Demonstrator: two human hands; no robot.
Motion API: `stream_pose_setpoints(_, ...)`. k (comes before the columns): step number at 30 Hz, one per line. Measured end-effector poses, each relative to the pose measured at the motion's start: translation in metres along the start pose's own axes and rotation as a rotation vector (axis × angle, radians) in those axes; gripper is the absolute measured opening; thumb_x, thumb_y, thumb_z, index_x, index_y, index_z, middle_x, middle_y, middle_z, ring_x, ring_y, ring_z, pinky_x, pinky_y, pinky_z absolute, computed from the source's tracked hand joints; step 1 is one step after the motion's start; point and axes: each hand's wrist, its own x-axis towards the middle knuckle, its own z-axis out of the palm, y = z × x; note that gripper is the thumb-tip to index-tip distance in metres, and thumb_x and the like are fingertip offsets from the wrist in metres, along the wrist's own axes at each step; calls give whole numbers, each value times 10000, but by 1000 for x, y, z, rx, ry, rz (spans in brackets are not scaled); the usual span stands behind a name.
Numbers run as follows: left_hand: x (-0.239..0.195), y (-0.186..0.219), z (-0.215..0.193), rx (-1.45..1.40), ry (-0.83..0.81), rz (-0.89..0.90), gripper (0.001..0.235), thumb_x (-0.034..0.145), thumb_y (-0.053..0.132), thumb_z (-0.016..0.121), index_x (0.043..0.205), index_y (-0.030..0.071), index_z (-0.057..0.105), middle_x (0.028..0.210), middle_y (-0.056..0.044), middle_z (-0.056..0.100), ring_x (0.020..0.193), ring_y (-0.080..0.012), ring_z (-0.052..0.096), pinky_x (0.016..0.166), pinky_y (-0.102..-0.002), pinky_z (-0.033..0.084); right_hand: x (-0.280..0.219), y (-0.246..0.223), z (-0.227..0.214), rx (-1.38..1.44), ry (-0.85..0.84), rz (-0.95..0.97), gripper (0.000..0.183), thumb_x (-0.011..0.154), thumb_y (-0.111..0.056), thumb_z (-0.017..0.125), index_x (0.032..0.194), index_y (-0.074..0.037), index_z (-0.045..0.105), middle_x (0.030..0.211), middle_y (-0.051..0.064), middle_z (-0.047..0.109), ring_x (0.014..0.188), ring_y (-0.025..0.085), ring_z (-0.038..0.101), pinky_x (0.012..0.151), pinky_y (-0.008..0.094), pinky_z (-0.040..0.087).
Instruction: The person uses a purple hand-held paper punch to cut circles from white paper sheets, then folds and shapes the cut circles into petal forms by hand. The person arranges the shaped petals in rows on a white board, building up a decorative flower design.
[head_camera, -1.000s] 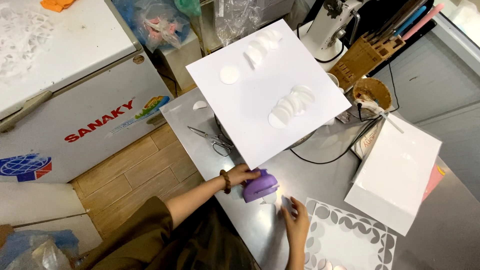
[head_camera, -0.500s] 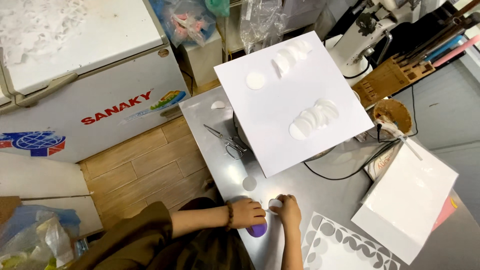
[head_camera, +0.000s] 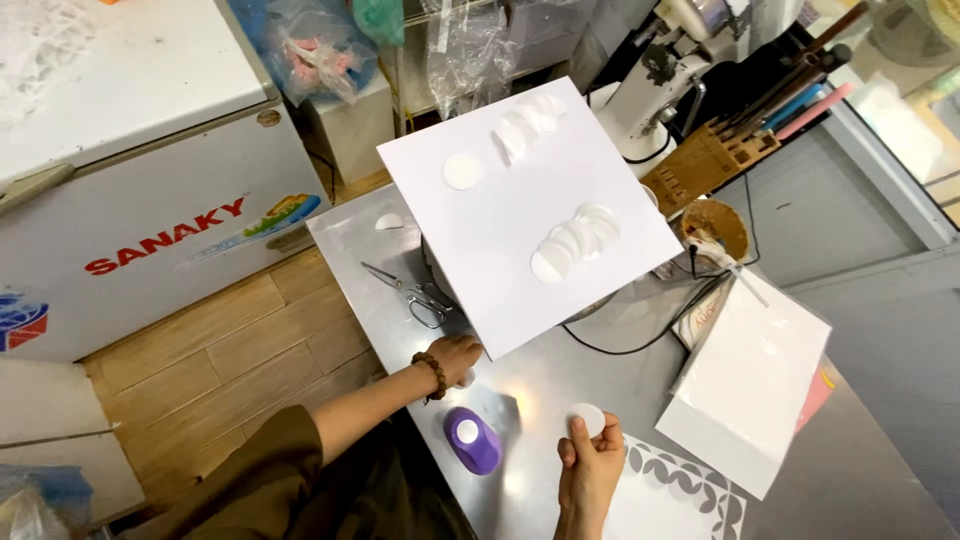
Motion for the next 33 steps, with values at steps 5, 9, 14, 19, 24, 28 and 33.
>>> stream_pose_setpoints(5, -27, 17, -58, -412, -130, -215, 351, 880, 178, 744, 1136, 98, 517, 922, -116, 687, 846, -311, 697, 772, -453, 567, -29, -29, 23, 133, 56, -105, 193, 950, -78, 678, 1094, -30, 559, 809, 58, 642, 527, 91, 508, 481, 238, 405)
stream_pose_setpoints(9, -71, 65, -100, -664, 72, -131, 260, 854, 251, 777, 964, 88, 607, 918, -83, 731, 801, -247, 718, 742, -395, 575, -49, -47, 43, 151, 44, -108, 188, 962, -66, 626, 1132, -33, 554, 814, 63, 646, 564, 118, 582, 513, 273, 467)
stream_pose_setpoints(14, -143, 129, -216, -956, 581, 129, 216, 872, 288, 777, 946, 85, 774, 911, -52, 793, 757, -127, 732, 657, -283, 592, -57, -34, 52, 199, -60, -216, 156, 990, -19, 580, 1136, -15, 525, 886, 122, 688, 614, 170, 663, 554, 341, 564)
stream_pose_setpoints(19, -146, 125, -265, -1150, 583, 180, 228, 911, 269, 751, 956, 53, 808, 862, -41, 795, 761, -88, 724, 693, -245, 573, -57, -36, 74, 126, -53, -282, 213, 957, 18, 594, 1164, 30, 546, 942, 190, 713, 626, 192, 679, 552, 380, 593)
stream_pose_setpoints(24, -136, 84, -286, -1284, 325, 163, 260, 886, 270, 783, 913, 12, 808, 762, -27, 752, 696, -48, 634, 643, -212, 512, -43, -29, 92, -42, -31, -327, 257, 894, 60, 637, 1142, 95, 579, 920, 250, 722, 629, 218, 698, 564, 410, 635)
stream_pose_setpoints(28, -131, 46, -312, -1273, 184, 240, 262, 890, 275, 787, 921, 15, 809, 747, -19, 745, 684, -27, 617, 620, -183, 481, -26, -20, 113, -98, -60, -367, 263, 878, 66, 664, 1125, 116, 588, 886, 274, 727, 646, 230, 720, 582, 414, 652)
stream_pose_setpoints(33, -121, -3, -349, -1207, 84, 221, 269, 880, 299, 792, 902, 32, 822, 706, -28, 736, 640, -44, 594, 582, -200, 449, -11, -23, 160, -86, -47, -359, 258, 874, 59, 669, 1115, 101, 587, 879, 275, 734, 641, 235, 726, 581, 418, 656)
